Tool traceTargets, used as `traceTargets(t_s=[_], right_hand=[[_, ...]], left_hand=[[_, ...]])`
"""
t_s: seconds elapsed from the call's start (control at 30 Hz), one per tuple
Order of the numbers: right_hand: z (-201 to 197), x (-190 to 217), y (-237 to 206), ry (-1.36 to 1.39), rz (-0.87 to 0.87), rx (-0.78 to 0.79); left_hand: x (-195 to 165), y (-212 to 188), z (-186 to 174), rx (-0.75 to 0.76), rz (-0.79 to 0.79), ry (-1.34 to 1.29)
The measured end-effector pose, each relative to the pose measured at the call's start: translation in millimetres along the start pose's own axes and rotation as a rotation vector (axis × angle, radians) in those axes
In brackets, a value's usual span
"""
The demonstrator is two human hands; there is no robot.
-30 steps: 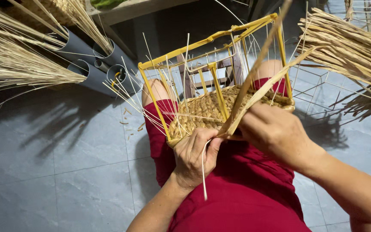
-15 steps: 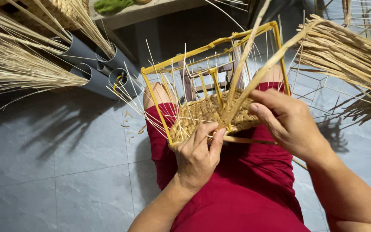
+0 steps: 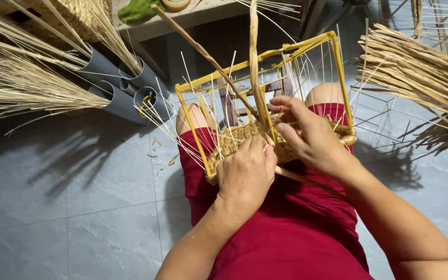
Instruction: The person sits on the floor with a bamboo basket frame on their lap and weaves dried palm strips around the frame's spokes, folding and tucking the strips to build up the woven side wall. They briefly use tape and cut a strip with scissors, then continue weaving strips around the frame.
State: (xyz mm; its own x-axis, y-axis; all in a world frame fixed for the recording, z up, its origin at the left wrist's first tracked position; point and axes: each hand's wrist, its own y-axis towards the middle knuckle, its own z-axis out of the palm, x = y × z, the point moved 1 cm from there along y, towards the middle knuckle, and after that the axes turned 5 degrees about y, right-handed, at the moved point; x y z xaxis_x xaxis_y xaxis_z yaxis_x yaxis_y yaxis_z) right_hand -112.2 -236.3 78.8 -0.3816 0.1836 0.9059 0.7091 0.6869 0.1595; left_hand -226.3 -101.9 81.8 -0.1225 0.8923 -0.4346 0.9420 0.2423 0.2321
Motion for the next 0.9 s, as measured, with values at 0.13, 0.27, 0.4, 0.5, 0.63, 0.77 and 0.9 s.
traceTargets(t_s=[0.13, 0.27, 0.4, 0.5, 0.63, 0.77, 0.9], right_hand=[[-7, -13, 5, 0.172, 0.118, 0.192], [-4, -24, 12, 0.167, 0.241, 0.217], [-11, -26, 9, 0.098, 0.311, 0.187], [-20, -25, 4, 0.25, 0.399, 0.115], [-27, -17, 2, 0.546, 0.338, 0.071], [-30, -7, -1, 0.64, 0.284, 0.087], [-31, -4, -10, 0.428, 0.36, 0.091]], left_hand=[[3, 10, 1, 0.083, 0.013, -0.003], [6, 12, -5, 0.108, 0.045, -0.094], [8, 6, -17, 0.075, 0.11, -0.196], [17, -10, -31, 0.043, 0.015, -0.48], [14, -36, -28, -0.193, 0.019, -0.413], [5, -49, -11, -0.28, 0.239, -0.121], [3, -46, 3, -0.368, 0.255, 0.05]])
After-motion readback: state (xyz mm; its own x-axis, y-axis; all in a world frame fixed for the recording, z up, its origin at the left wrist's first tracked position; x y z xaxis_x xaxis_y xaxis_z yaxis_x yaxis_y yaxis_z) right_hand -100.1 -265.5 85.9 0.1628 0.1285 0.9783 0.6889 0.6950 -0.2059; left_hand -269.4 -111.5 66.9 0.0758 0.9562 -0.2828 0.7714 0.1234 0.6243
